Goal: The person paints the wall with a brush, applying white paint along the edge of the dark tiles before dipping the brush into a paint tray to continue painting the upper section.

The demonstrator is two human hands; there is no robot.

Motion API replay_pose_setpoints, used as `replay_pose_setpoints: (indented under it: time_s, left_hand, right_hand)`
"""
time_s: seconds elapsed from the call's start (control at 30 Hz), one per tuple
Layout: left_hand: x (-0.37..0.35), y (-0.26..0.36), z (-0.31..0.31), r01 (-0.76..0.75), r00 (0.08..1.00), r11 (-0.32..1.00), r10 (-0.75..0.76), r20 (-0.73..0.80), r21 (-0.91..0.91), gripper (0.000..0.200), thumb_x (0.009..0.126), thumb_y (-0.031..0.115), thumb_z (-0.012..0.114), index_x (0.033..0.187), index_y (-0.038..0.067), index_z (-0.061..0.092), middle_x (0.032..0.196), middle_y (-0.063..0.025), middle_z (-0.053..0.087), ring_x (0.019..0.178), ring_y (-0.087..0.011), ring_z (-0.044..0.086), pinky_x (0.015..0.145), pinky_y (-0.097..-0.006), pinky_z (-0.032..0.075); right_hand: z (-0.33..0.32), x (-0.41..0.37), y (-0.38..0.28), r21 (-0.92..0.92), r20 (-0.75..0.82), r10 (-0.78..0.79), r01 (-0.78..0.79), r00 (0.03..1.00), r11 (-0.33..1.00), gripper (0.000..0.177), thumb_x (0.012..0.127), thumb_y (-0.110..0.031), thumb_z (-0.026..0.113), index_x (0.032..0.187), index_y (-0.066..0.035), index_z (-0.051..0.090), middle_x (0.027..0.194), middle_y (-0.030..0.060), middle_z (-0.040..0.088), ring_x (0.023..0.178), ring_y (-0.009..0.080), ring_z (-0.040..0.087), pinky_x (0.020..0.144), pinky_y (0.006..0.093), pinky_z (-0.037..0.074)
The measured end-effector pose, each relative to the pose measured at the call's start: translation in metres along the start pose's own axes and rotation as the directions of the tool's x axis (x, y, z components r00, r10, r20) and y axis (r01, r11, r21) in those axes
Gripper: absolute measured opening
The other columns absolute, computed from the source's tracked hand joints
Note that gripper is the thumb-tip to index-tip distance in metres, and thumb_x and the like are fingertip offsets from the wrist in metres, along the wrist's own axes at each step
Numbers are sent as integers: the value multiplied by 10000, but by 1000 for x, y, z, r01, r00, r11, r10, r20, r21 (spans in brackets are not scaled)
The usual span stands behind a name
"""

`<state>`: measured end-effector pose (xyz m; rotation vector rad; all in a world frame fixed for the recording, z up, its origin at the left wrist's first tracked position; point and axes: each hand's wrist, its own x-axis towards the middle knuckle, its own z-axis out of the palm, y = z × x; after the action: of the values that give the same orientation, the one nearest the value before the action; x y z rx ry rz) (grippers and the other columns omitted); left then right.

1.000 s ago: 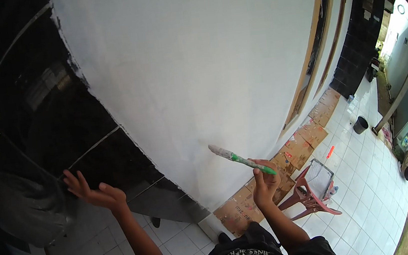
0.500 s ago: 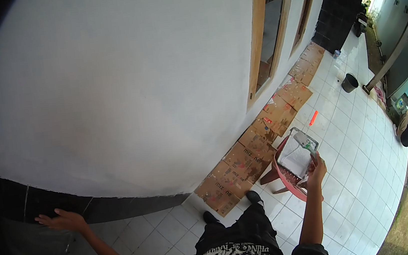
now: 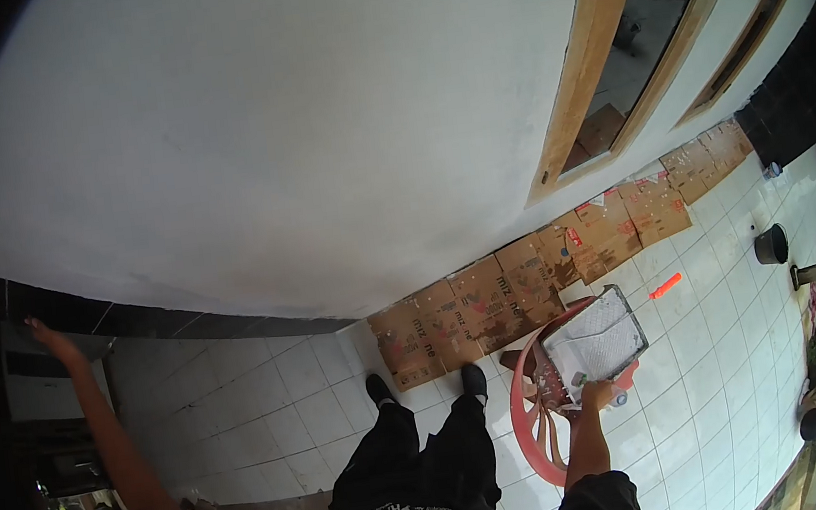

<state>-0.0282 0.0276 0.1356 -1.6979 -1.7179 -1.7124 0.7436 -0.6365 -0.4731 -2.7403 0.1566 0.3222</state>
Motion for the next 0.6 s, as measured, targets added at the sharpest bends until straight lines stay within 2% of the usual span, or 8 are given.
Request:
replay_pose_setpoints:
  time_s: [0.07,0.13,0.27,0.3,0.33,0.4,0.5,0.6]
  left_hand:
    - [-27,68,4,252,968,923,-239,78,-291,766,1042,560,346,1589,47,194,1644,-172,218,1504,-331,245,1212,-439,216]
    - [-31,75,-1,218,976,956,-209,64,-199,760,1036,575,335,1601,88,190,1651,-151,215,1519,-317,210,1213,-456,187]
    - [-18,87,-18,362,931,916,-347,115,-173,782,1026,616,275,1601,92,198,1659,-136,209,1537,-302,161,1221,-463,99]
    - [-18,96,-19,389,919,900,-365,150,-196,789,1022,623,270,1598,88,209,1661,-140,204,1539,-303,153,1220,-474,79]
    - [-17,101,-19,415,906,883,-380,186,-218,796,1019,630,265,1595,83,220,1662,-145,199,1541,-304,145,1220,-485,60]
    - [-12,98,-23,384,920,897,-353,169,-219,820,1010,645,257,1588,65,237,1664,-152,190,1544,-309,131,1213,-515,17]
    - [-28,125,-19,461,886,861,-432,171,-216,845,1006,655,255,1592,48,203,1668,-152,172,1548,-310,114,1207,-534,-22]
    - [-35,136,-14,464,884,860,-434,175,-212,854,1005,658,246,1599,51,165,1673,-144,155,1549,-305,109,1203,-543,-41]
  right_hand:
    - [34,9,19,-45,-27,29,-30,999,999,221,711,-100,615,865,44,681,910,257,705,908,453,681,857,546,511]
    - [40,3,8,-79,5,-19,19,1000,997,233,744,-93,615,907,68,659,930,285,690,917,471,671,848,549,512]
    - [84,4,36,-228,116,-14,40,993,973,309,802,-105,625,1033,95,586,986,314,658,938,489,647,871,557,495]
    - [116,16,63,-154,67,41,-30,997,988,319,757,-140,637,984,85,630,967,275,686,923,473,678,827,547,529]
    - [110,10,58,-166,78,35,-21,996,986,319,757,-140,637,984,85,630,967,275,686,923,473,678,827,547,529]
    - [94,-5,32,-137,26,117,-112,993,984,379,793,-132,626,1081,106,563,971,303,676,907,479,681,806,542,537]
    - [125,6,71,-173,-47,97,-103,994,979,407,829,-146,629,1112,128,530,1002,342,660,908,485,683,790,546,542]
    - [123,4,77,-112,7,205,-203,979,973,440,845,-188,653,1092,153,526,1034,371,647,923,497,677,809,554,541]
